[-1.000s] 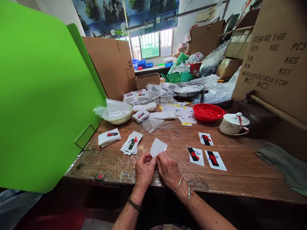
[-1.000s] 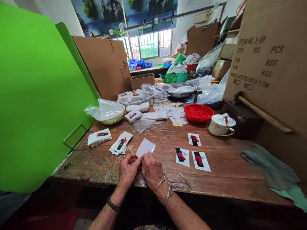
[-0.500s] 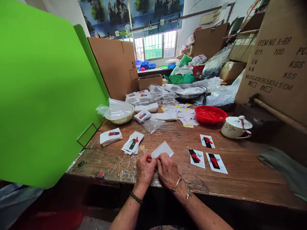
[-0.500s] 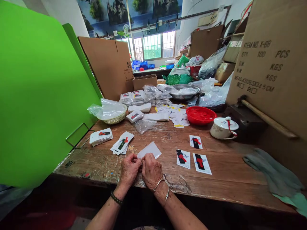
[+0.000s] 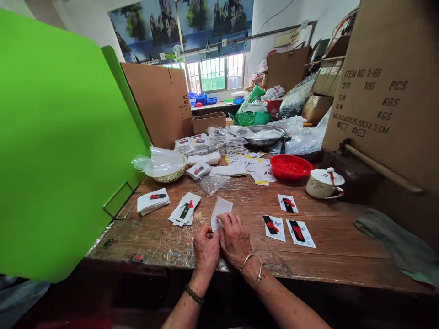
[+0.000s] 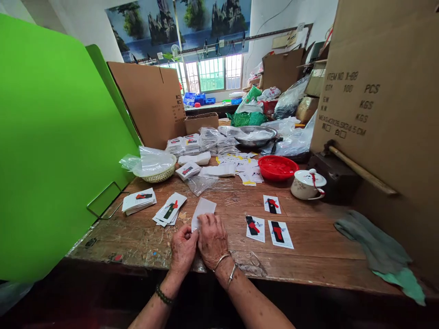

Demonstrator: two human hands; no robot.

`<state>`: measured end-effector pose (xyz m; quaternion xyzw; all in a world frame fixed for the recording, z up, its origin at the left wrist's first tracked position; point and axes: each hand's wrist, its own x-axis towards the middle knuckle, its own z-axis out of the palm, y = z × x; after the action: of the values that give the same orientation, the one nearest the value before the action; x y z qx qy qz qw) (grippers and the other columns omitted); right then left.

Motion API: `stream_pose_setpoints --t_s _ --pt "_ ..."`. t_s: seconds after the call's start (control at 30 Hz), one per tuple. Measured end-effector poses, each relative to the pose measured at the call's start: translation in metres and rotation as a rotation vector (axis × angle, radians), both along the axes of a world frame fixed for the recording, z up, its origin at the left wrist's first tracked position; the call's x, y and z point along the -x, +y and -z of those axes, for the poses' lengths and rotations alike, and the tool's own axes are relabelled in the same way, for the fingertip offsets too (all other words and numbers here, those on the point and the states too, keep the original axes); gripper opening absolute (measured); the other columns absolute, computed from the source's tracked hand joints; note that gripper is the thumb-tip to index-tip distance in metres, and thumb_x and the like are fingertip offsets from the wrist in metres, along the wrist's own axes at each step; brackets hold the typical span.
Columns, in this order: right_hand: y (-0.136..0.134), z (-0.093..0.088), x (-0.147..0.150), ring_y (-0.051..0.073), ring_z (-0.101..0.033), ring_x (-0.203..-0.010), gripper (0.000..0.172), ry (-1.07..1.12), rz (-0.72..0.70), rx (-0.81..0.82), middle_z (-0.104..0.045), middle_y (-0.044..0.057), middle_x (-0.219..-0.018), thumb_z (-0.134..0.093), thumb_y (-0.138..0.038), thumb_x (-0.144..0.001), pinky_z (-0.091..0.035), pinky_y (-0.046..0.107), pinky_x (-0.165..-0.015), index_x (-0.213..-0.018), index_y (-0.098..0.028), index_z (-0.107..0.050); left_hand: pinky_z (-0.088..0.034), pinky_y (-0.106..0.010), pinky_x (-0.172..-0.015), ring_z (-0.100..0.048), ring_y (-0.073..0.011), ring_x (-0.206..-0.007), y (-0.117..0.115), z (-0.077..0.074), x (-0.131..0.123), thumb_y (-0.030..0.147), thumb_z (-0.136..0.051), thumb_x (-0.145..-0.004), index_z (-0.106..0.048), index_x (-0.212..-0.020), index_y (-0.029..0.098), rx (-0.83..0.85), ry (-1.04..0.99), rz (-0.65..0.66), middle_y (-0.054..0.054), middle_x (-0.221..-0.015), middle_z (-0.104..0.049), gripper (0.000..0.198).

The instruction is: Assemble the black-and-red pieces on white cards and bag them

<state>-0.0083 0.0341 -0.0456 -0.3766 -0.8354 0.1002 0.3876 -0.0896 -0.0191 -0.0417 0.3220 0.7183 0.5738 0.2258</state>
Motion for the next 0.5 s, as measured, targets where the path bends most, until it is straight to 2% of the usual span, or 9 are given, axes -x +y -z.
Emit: stream_pose_setpoints --t_s 0.07,0.13,0.2,0.27,0.3,0.37,0.43,0.5 --pt "0.01 -0.003 -0.001 0.023 -0.053 -0.098 0.032 0.057 0.021 0.039 -0.06 0.01 -0.108 -0.046 -0.004 -0.084 -0.043 0.033 -0.083 -0.111 -0.016 -0.059 -0.037 -0.022 -0.046 -0.048 -0.0121 -0.044 -0.005 -0.001 -0.007 0.031 -0.067 -0.068 -0.047 -0.058 0.021 -0.015 -0.247 0.042 0.005 -0.047 -0.051 0.025" --pt "0.019 -0.003 -0.003 0.022 -0.055 -0.094 0.028 0.13 0.044 0.102 -0.059 0.01 -0.108 -0.045 -0.007 -0.087 -0.045 0.032 -0.078 -0.107 -0.017 -0.062 -0.044 -0.024 -0.048 -0.054 -0.0131 -0.045 -0.011 -0.007 -0.013 0.03 -0.073 -0.065 -0.048 -0.062 0.02 -0.053 -0.482 0.104 0.004 -0.051 -0.057 0.026" --pt "0.023 -0.003 -0.005 0.02 -0.057 -0.089 0.023 0.217 -0.007 0.153 -0.058 0.009 -0.103 -0.046 -0.009 -0.088 -0.046 0.03 -0.075 -0.098 -0.018 -0.065 -0.051 -0.026 -0.056 -0.062 -0.015 -0.055 -0.015 -0.017 -0.014 0.026 -0.077 -0.064 -0.058 -0.075 0.018 -0.12 -0.686 0.192 0.0 -0.067 -0.068 0.024" --pt "0.02 -0.004 -0.006 0.019 -0.057 -0.089 0.02 0.299 -0.121 0.173 -0.058 0.007 -0.098 -0.049 -0.01 -0.087 -0.047 0.029 -0.076 -0.09 -0.019 -0.067 -0.055 -0.028 -0.065 -0.067 -0.0168 -0.069 -0.014 -0.029 -0.011 0.022 -0.077 -0.068 -0.064 -0.091 0.016 -0.202 -0.904 0.239 -0.005 -0.086 -0.073 0.028" --pt "0.016 -0.006 -0.006 0.019 -0.057 -0.091 0.019 0.322 -0.179 0.17 -0.058 0.006 -0.097 -0.052 -0.01 -0.086 -0.047 0.03 -0.079 -0.087 -0.02 -0.067 -0.055 -0.028 -0.068 -0.068 -0.0169 -0.074 -0.012 -0.034 -0.009 0.02 -0.074 -0.071 -0.065 -0.095 0.015 -0.24 -1.009 0.215 -0.006 -0.091 -0.073 0.026" --pt "0.008 -0.011 -0.005 0.02 -0.054 -0.096 0.017 0.332 -0.245 0.148 -0.058 0.005 -0.097 -0.056 -0.01 -0.083 -0.046 0.033 -0.085 -0.084 -0.022 -0.069 -0.056 -0.026 -0.07 -0.068 -0.0156 -0.073 -0.005 -0.043 -0.005 0.015 -0.067 -0.078 -0.065 -0.092 0.013 -0.271 -1.175 0.095 -0.006 -0.087 -0.073 0.015" --pt "0.001 -0.018 -0.006 0.023 -0.051 -0.105 0.015 0.315 -0.23 0.131 -0.058 0.006 -0.103 -0.062 -0.011 -0.08 -0.043 0.038 -0.091 -0.087 -0.022 -0.069 -0.056 -0.026 -0.069 -0.068 -0.0152 -0.068 0.002 -0.047 -0.002 0.01 -0.06 -0.082 -0.065 -0.088 0.012 -0.254 -1.268 -0.007 -0.006 -0.079 -0.072 0.008" --pt "-0.003 -0.022 -0.008 0.026 -0.047 -0.112 0.022 0.298 -0.174 0.129 -0.056 0.008 -0.11 -0.066 -0.013 -0.077 -0.041 0.041 -0.095 -0.098 -0.021 -0.067 -0.057 -0.027 -0.068 -0.069 -0.0164 -0.067 0.008 -0.049 -0.002 0.011 -0.054 -0.087 -0.064 -0.087 0.01 -0.229 -1.315 -0.02 -0.007 -0.077 -0.071 0.011"
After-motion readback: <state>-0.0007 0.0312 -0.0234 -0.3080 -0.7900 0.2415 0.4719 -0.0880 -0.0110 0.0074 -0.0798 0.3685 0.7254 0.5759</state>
